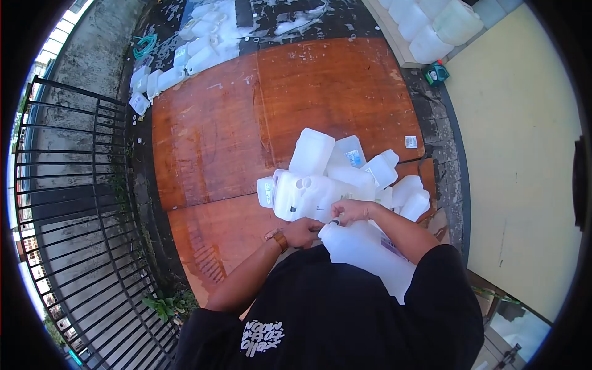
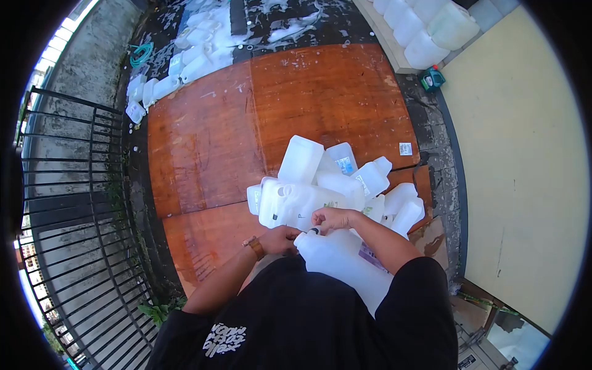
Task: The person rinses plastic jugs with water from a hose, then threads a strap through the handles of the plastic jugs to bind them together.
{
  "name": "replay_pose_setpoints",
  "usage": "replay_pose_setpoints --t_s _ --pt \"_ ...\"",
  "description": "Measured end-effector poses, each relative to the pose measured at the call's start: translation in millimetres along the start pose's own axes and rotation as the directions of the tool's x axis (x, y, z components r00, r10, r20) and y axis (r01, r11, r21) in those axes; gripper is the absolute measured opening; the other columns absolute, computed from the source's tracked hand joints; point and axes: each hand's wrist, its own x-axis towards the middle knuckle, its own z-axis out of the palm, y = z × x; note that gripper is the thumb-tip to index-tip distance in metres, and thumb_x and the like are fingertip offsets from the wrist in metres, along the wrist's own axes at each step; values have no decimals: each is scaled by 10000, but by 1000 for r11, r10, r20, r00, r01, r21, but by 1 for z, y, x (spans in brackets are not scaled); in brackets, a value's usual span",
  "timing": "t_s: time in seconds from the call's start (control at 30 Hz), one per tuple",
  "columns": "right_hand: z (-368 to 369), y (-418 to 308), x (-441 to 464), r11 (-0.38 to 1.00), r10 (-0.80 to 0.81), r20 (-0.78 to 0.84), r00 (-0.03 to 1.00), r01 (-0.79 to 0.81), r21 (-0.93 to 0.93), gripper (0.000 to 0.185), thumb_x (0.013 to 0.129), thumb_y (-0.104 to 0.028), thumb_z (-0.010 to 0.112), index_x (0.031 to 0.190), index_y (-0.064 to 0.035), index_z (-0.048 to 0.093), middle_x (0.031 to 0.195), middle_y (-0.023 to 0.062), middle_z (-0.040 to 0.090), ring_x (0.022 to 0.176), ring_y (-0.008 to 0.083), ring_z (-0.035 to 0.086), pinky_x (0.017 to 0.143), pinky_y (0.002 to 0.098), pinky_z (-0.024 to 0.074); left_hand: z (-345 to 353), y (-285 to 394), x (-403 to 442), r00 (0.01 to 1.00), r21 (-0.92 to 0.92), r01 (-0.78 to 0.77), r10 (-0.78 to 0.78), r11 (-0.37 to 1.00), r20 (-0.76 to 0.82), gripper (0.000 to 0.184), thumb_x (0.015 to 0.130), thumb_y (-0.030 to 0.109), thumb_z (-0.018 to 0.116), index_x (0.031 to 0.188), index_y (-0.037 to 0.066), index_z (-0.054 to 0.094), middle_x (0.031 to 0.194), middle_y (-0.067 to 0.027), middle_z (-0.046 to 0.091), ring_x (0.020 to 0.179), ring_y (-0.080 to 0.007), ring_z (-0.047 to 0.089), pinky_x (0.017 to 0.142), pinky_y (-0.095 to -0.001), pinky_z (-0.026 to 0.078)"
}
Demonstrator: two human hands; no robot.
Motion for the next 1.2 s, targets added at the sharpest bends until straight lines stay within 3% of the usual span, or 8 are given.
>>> replay_pose_setpoints --t_s 0.17,0.23,0.47,0.53,0.63,0.83,1.0,1.2 --pt "-7 12 -34 960 175 -164 971 -131 247 268 813 -70 736 1077 -27 712 996 76 697 868 130 634 802 256 499 2 31 13 983 86 157 -148 984 -105 346 829 142 664 1173 134 704 763 -87 695 616 -187 662 633 -317 538" --pt "-2 16 -38 989 66 -127 990 -48 140 313 823 -72 735 1132 -29 701 1024 74 700 913 139 631 864 271 493 6 30 24 969 577 -84 202 812 -144 333 795 192 693 1124 172 735 841 -108 724 730 -257 689 725 -367 546" --pt "0 -12 -47 991 122 66 990 -124 43 506 960 -413 572 1352 -94 583 1293 123 595 1194 219 534 1052 347 385 -21 34 13 907 768 -244 420 592 -35 112 814 187 693 885 143 768 768 -83 685 741 -296 653 724 -404 509" --pt "14 -55 -53 857 160 20 987 -128 -498 652 953 -573 480 1443 -143 484 1482 147 418 1341 288 418 1111 403 323 -29 35 0 920 778 -164 379 607 -102 122 839 183 665 891 128 761 813 -84 704 745 -305 660 726 -409 525" --pt "17 -73 -66 819 127 59 990 -71 -569 700 926 -614 499 1456 -158 461 1552 157 301 1403 340 335 1142 440 276 -35 36 -25 945 643 8 205 766 -256 138 854 196 648 888 114 755 849 -89 720 759 -310 669 728 -408 532" --pt "49 -70 -84 805 -169 -78 982 92 -586 586 888 -450 621 1358 -106 552 1486 184 406 1432 366 285 1158 447 265 -26 25 -40 937 705 37 221 708 -271 149 848 180 655 914 99 761 862 -107 723 782 -305 679 743 -406 535" --pt "106 -115 -91 569 -150 -370 917 -226 -791 675 842 -324 697 1442 -154 439 1300 102 578 1353 316 396 1132 619 211 -15 32 -62 840 577 -109 385 809 -382 161 855 206 649 853 71 736 778 -139 692 732 -344 662 683 -414 523" --pt "88 -61 -50 613 -400 -372 838 -58 -788 590 766 -175 726 1333 -137 567 1246 101 613 1190 282 503 1099 504 308 -4 20 -81 780 404 -105 327 909 -534 134 852 153 680 896 40 737 809 -156 699 731 -335 676 663 -377 533"
